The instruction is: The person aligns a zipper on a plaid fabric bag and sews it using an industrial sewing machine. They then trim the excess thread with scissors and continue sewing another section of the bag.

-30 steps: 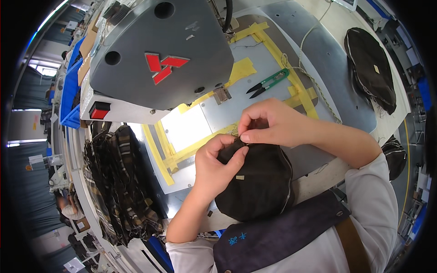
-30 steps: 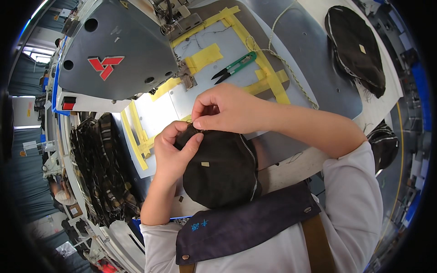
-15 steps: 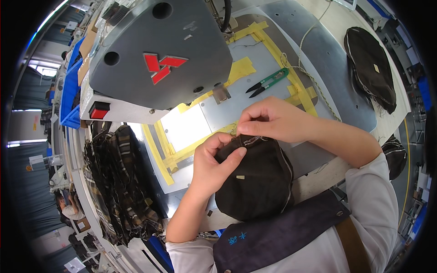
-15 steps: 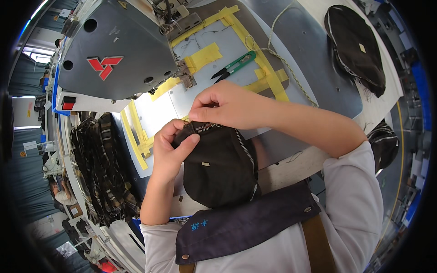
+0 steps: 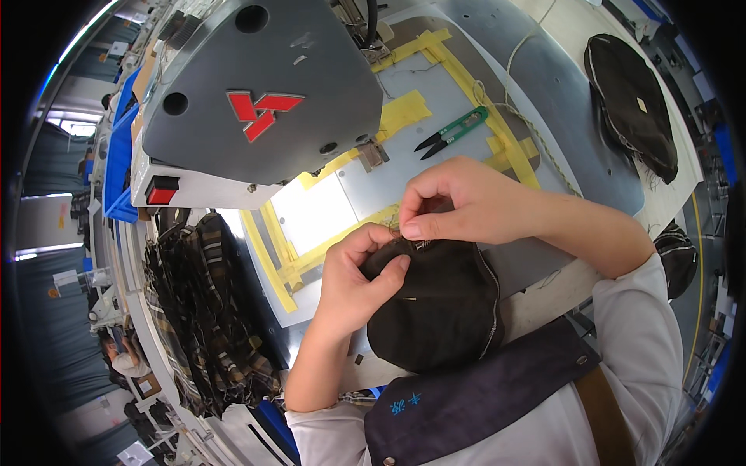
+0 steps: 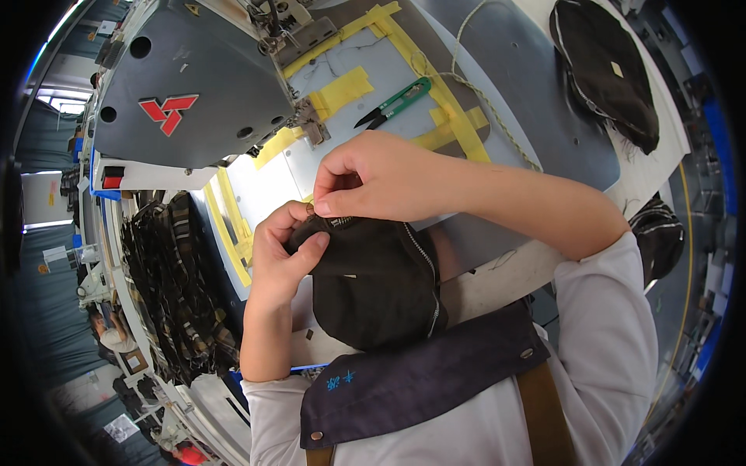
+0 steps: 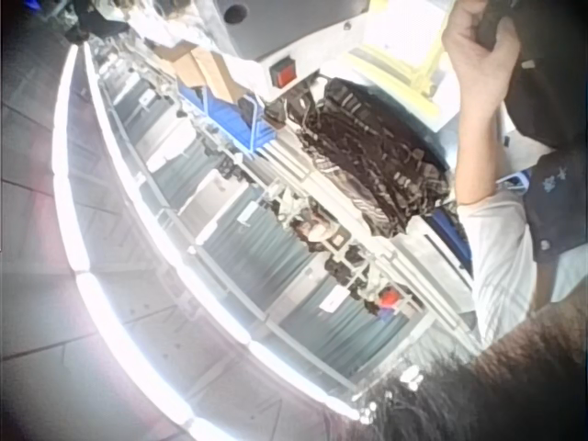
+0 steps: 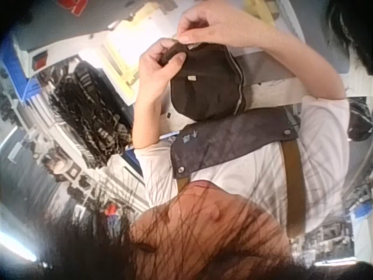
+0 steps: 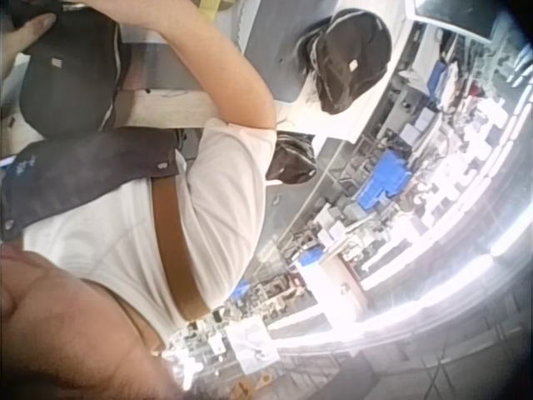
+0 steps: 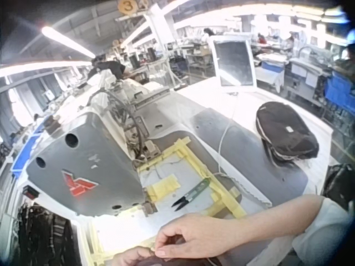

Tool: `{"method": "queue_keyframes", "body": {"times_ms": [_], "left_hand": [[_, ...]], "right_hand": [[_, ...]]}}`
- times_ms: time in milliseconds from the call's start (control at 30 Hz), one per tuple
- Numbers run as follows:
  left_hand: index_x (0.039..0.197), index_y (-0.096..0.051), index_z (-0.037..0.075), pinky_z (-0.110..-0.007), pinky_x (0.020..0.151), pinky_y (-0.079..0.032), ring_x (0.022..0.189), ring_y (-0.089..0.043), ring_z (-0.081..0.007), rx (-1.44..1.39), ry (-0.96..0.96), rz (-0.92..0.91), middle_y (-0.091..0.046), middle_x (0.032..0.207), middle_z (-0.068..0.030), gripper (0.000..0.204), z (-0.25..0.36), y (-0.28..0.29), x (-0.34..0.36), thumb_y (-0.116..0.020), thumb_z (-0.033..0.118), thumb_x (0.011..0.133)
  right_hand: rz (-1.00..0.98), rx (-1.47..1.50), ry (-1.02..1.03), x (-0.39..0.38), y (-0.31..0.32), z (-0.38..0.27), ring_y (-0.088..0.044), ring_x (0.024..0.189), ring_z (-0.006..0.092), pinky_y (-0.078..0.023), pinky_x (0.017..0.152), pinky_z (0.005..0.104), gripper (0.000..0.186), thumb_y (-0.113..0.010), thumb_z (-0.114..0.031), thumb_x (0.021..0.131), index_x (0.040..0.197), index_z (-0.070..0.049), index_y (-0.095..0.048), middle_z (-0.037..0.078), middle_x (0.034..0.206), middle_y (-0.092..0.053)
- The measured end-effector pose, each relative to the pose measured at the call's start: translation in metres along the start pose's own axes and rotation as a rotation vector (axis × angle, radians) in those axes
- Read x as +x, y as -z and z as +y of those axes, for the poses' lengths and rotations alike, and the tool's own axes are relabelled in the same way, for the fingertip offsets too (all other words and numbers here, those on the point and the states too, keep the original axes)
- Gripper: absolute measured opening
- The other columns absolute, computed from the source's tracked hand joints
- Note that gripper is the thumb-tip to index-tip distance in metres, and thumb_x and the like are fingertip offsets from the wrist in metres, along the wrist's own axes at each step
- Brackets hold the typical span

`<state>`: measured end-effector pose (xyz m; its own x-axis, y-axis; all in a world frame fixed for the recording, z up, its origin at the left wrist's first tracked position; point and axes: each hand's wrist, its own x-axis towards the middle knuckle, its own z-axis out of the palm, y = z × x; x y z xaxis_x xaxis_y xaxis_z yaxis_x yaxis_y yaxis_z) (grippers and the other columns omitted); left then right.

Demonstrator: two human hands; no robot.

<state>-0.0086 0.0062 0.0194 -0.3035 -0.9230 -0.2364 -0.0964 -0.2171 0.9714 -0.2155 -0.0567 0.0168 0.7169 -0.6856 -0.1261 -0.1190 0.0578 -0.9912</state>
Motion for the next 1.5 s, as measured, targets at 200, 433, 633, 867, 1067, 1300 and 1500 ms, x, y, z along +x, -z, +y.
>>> {"method": "queue_keyframes", "body": {"times_ms": [200, 433, 633, 867, 1067, 1300, 1500], "left_hand": [[0.091, -0.058, 0.001, -0.018, 0.062, -0.039, 0.068, -0.049, -0.0021, -0.016, 0.007, 0.002, -0.058, 0.077, 0.003, 0.012, -0.001, 0.0, 0.0, -0.064, -0.001, 0.08], [0.091, -0.058, 0.002, -0.018, 0.064, -0.041, 0.07, -0.051, -0.0028, -0.065, -0.016, 0.095, -0.061, 0.079, 0.0009, 0.012, -0.01, 0.008, 0.004, -0.067, 0.004, 0.084], [0.092, -0.057, 0.003, -0.019, 0.067, -0.043, 0.073, -0.055, -0.0046, -0.174, -0.062, 0.09, -0.063, 0.082, -0.0011, 0.012, -0.005, 0.014, -0.003, -0.067, 0.005, 0.086], [0.088, -0.059, 0.005, -0.021, 0.066, -0.045, 0.075, -0.058, -0.0081, 0.042, -0.333, 0.147, -0.06, 0.082, -0.0026, 0.017, -0.014, 0.02, -0.01, -0.07, -0.002, 0.079], [0.074, -0.061, 0.009, -0.026, 0.054, -0.047, 0.067, -0.059, -0.0165, 0.606, -0.892, 0.222, -0.057, 0.078, -0.0041, 0.024, -0.014, 0.02, -0.017, -0.076, -0.006, 0.062], [0.074, -0.063, 0.011, -0.025, 0.049, -0.047, 0.062, -0.06, -0.0164, 0.692, -1.169, 0.176, -0.059, 0.08, -0.0026, 0.022, -0.018, 0.023, -0.016, -0.08, 0.007, 0.06], [0.079, -0.062, 0.01, -0.025, 0.051, -0.049, 0.065, -0.061, -0.0161, 0.806, -1.296, 0.175, -0.063, 0.085, -0.0029, 0.023, -0.016, 0.025, -0.012, -0.078, 0.006, 0.063]], "right_hand": [[-0.012, 0.056, 0.002, 0.001, -0.001, 0.004, -0.056, 0.078, 0.0065, -0.047, 0.071, 0.0226, 0.015, -0.063, -0.014, 0.089, 0.092, 0.001, -0.063, 0.001, 0.084, -0.063], [0.098, 0.23, -0.04, 0.005, -0.003, 0.009, -0.058, 0.089, 0.0084, -0.047, 0.08, 0.0245, 0.02, -0.064, -0.013, 0.089, 0.102, 0.002, -0.061, 0.004, 0.096, -0.064], [0.092, 0.048, 0.007, -0.003, -0.013, 0.011, -0.06, 0.092, 0.0124, -0.049, 0.086, 0.0288, 0.021, -0.066, -0.008, 0.086, 0.103, 0.002, -0.061, 0.007, 0.101, -0.063], [0.138, -0.062, 0.184, -0.007, -0.019, 0.003, -0.061, 0.085, 0.0158, -0.05, 0.08, 0.0294, 0.015, -0.07, -0.003, 0.079, 0.092, -0.002, -0.064, 0.006, 0.091, -0.062], [0.221, -0.585, 0.737, -0.013, -0.017, 0.007, -0.061, 0.077, 0.0206, -0.049, 0.065, 0.0299, 0.022, -0.074, 0.002, 0.066, 0.084, -0.006, -0.066, 0.004, 0.087, -0.062], [0.304, -0.779, 1.064, -0.016, -0.021, 0.012, -0.061, 0.07, 0.0198, -0.052, 0.058, 0.0316, 0.017, -0.075, -0.006, 0.068, 0.084, -0.008, -0.068, 0.003, 0.084, -0.062], [0.326, -0.826, 1.093, -0.017, -0.02, 0.008, -0.062, 0.074, 0.0193, -0.054, 0.063, 0.0319, 0.015, -0.075, -0.009, 0.07, 0.083, -0.009, -0.068, 0.003, 0.085, -0.064]]}}
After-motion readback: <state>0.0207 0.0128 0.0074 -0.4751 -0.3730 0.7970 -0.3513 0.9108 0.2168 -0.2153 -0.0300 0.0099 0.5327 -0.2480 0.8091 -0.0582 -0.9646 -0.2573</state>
